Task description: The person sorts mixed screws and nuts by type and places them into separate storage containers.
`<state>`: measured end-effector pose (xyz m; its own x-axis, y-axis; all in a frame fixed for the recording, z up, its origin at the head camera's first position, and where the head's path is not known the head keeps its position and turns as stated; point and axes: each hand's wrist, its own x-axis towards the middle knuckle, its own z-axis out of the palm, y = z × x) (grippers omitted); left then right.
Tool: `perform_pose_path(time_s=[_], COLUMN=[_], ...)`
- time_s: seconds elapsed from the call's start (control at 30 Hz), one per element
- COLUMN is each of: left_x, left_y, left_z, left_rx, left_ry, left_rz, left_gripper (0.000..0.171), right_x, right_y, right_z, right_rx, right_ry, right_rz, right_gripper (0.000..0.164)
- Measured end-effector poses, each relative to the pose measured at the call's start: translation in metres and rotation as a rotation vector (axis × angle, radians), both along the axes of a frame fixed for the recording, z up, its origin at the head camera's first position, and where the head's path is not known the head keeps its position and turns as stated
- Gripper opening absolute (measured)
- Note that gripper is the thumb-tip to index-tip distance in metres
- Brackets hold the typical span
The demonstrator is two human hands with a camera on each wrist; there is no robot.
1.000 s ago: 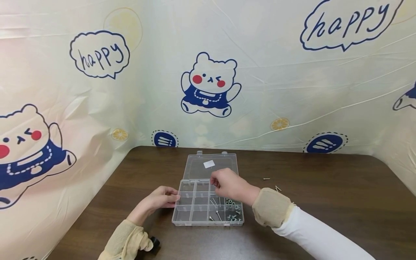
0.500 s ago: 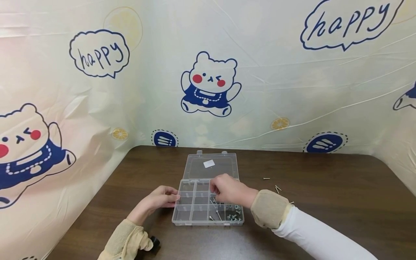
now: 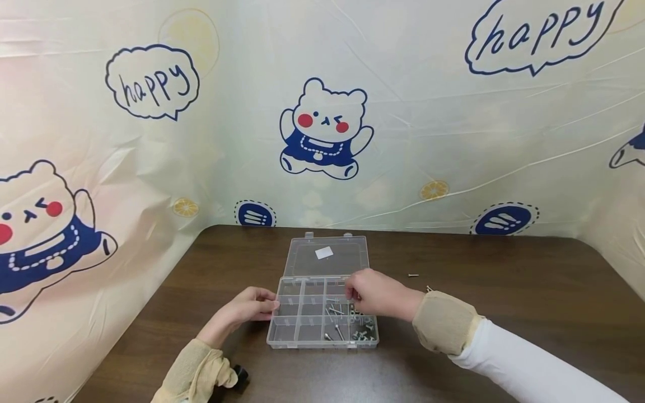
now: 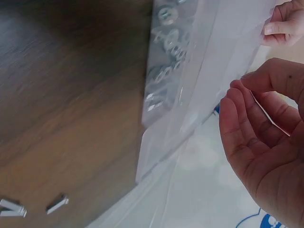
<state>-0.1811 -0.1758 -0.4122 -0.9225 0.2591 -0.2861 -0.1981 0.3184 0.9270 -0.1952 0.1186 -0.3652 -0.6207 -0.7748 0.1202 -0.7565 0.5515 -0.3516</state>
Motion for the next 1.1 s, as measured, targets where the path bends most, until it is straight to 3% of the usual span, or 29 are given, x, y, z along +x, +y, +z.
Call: perform_pose_path(time_s=[0.23,0.7,1.1], left_x=[0.001,0.002,0.003], left_y=[0.000,0.000,0.001], left_z=[0.001,0.001,0.003], left_rx=[-0.019,-0.020,-0.042], left_ry=[0.004,0.011,0.011], left_rz=[0.001,-0.006,-0.001], left_gripper=[0.030,0.029,0.029], right_x=[0.004,0.011,0.013], right_y=[0.020,0.061,0.113], right_z=[0.005,0.013,-0.006], right_rx=[0.031,0.082,0.083], right_ry=[0.039,-0.029,-0.164], right_rz=[-0.046,-0.179,-0.344], right_gripper=[0.015,0.014,0.010])
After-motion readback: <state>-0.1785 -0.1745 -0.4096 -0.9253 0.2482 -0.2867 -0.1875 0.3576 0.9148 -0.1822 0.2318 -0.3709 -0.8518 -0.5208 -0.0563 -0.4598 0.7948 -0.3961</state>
